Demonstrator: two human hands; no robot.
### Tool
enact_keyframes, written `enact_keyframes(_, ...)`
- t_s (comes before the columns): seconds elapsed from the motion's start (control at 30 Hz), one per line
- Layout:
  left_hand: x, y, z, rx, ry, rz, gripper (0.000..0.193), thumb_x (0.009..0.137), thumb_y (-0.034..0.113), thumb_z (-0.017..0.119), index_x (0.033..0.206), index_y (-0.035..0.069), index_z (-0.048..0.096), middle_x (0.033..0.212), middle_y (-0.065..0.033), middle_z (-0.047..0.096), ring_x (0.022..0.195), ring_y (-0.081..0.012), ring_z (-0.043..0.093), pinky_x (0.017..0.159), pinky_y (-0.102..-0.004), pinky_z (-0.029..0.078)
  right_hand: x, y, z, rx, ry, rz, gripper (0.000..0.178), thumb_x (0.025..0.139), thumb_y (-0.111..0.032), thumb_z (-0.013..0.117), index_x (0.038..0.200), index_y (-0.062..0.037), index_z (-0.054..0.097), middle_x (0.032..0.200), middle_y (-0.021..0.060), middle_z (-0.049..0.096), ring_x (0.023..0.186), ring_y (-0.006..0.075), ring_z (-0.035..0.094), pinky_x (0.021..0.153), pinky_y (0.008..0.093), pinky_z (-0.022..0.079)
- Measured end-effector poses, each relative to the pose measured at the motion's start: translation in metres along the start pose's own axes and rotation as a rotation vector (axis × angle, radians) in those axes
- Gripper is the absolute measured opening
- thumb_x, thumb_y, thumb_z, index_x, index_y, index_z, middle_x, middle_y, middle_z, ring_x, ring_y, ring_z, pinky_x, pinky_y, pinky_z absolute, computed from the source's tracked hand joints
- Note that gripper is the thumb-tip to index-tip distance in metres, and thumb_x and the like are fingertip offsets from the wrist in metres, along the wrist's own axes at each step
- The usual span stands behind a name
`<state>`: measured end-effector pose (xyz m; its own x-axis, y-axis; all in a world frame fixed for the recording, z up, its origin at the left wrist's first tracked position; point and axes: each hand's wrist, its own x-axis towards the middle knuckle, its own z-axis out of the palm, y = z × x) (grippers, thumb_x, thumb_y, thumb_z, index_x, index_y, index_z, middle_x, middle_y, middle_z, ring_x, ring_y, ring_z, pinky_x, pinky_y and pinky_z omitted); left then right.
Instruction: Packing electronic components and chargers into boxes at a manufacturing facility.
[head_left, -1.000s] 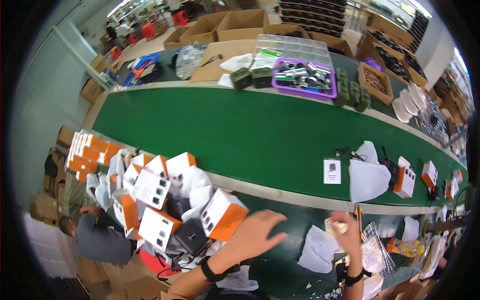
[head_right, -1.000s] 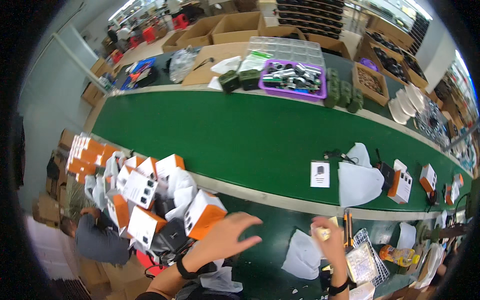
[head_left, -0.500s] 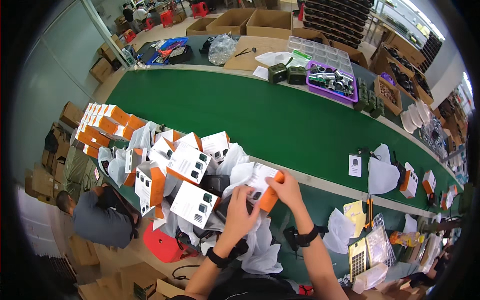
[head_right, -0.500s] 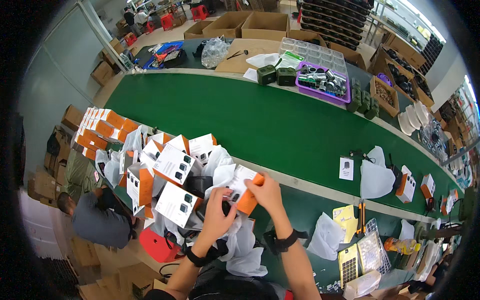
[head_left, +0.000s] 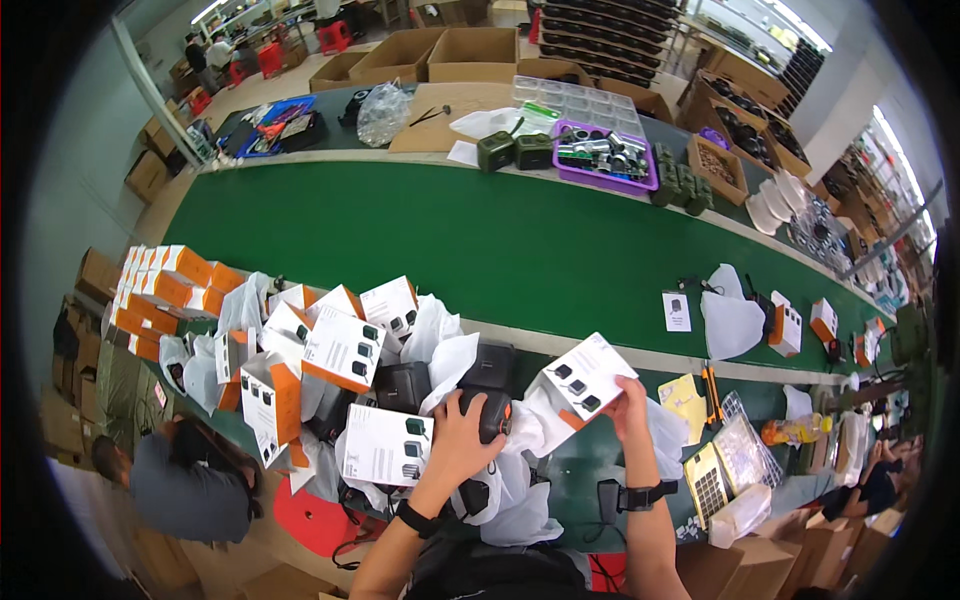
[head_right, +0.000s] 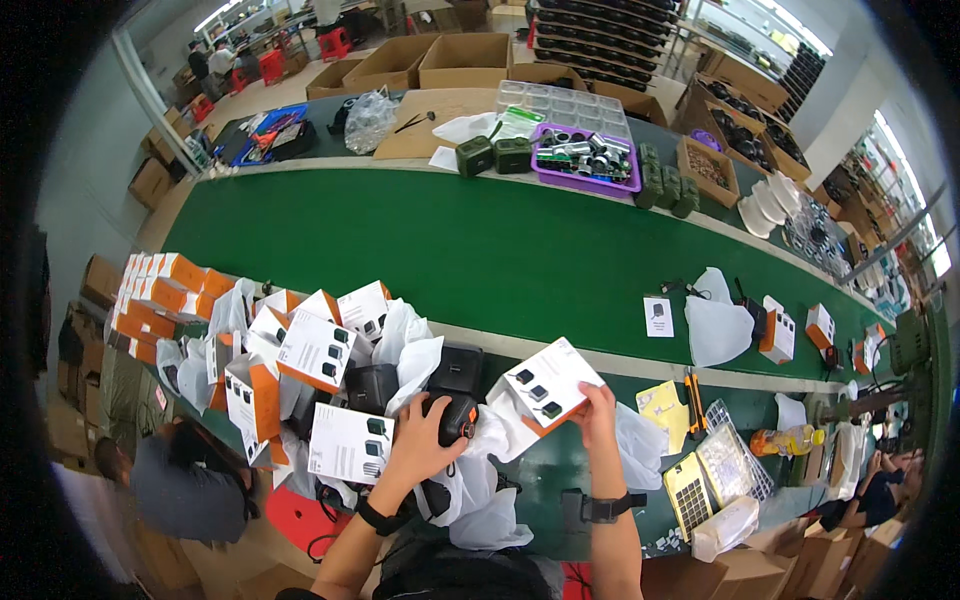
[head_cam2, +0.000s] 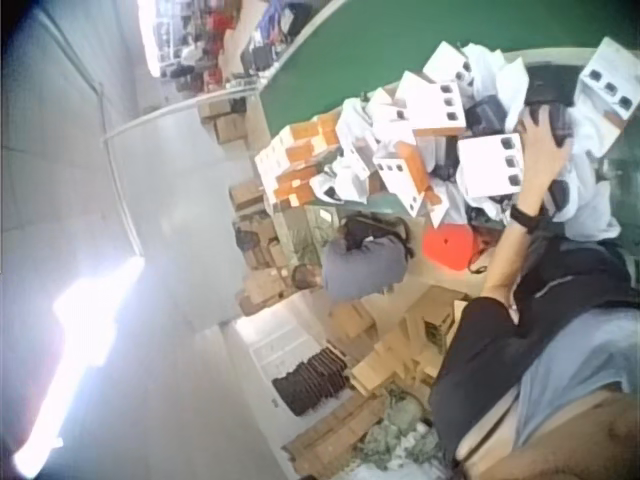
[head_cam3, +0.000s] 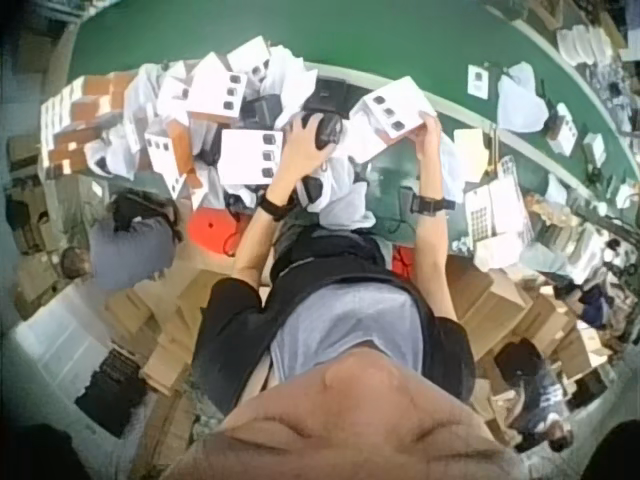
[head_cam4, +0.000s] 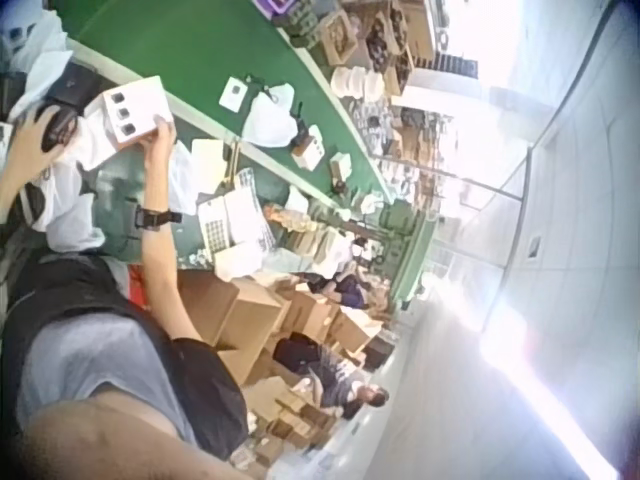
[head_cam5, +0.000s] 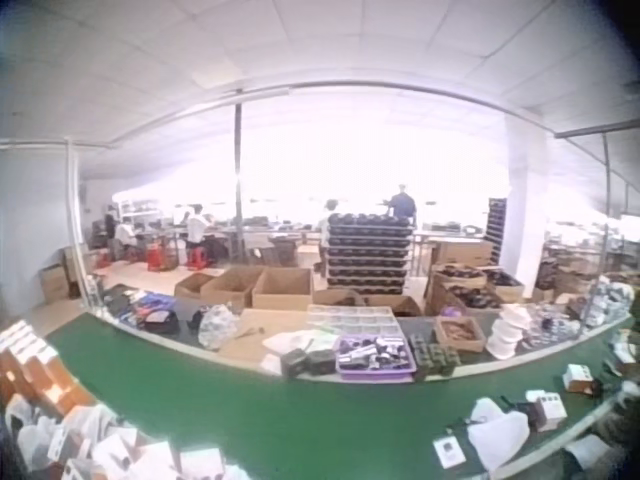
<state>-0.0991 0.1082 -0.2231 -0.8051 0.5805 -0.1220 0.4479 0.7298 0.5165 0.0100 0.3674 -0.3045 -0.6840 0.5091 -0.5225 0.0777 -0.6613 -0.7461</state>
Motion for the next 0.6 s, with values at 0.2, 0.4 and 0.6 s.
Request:
enact_keyframes(0.2, 0.012, 0.013, 0.01, 0.157, -0.106, -0.022, 0.063, 0.062, 0.031, 0.07, 0.119, 0.012, 0.049, 0.123, -0.0218, 0.038, 0.107, -0.0449, 0.041, 0.082, -0.0561, 0.041, -0.016, -0.042, -0.041, 0.23, 0.233, -0.478, 0.047, 0.084, -0.022, 0.055, 0.125, -0.0004, 0.043, 0.117, 0.0117, 0.056, 0.1, 0.0225, 0.06, 0.078, 0.038, 0.053)
enact_keyframes(0.4, 0.02, 0.016, 0.022, 0.067, -0.11, -0.006, 0.054, 0.067, 0.032, 0.068, 0.115, 0.011, 0.053, 0.12, -0.0195, 0.042, 0.105, -0.0422, 0.042, 0.081, -0.0557, 0.04, -0.034, -0.125, 0.01, -0.808, 0.463, -1.344, 0.067, 0.07, -0.013, 0.07, 0.128, 0.0024, 0.042, 0.123, 0.0159, 0.05, 0.114, 0.0308, 0.05, 0.093, 0.0393, 0.041)
enact_keyframes(0.6, 0.038, 0.034, 0.04, 0.187, -0.072, 0.135, 0.052, 0.07, 0.037, 0.069, 0.112, 0.01, 0.055, 0.117, -0.0183, 0.045, 0.109, -0.0423, 0.041, 0.08, -0.0574, 0.04, 0.051, -0.152, 0.002, -1.072, 0.287, -1.303, 0.062, 0.066, -0.007, 0.07, 0.123, -0.0014, 0.048, 0.113, 0.0187, 0.053, 0.101, 0.0344, 0.054, 0.085, 0.0369, 0.044)
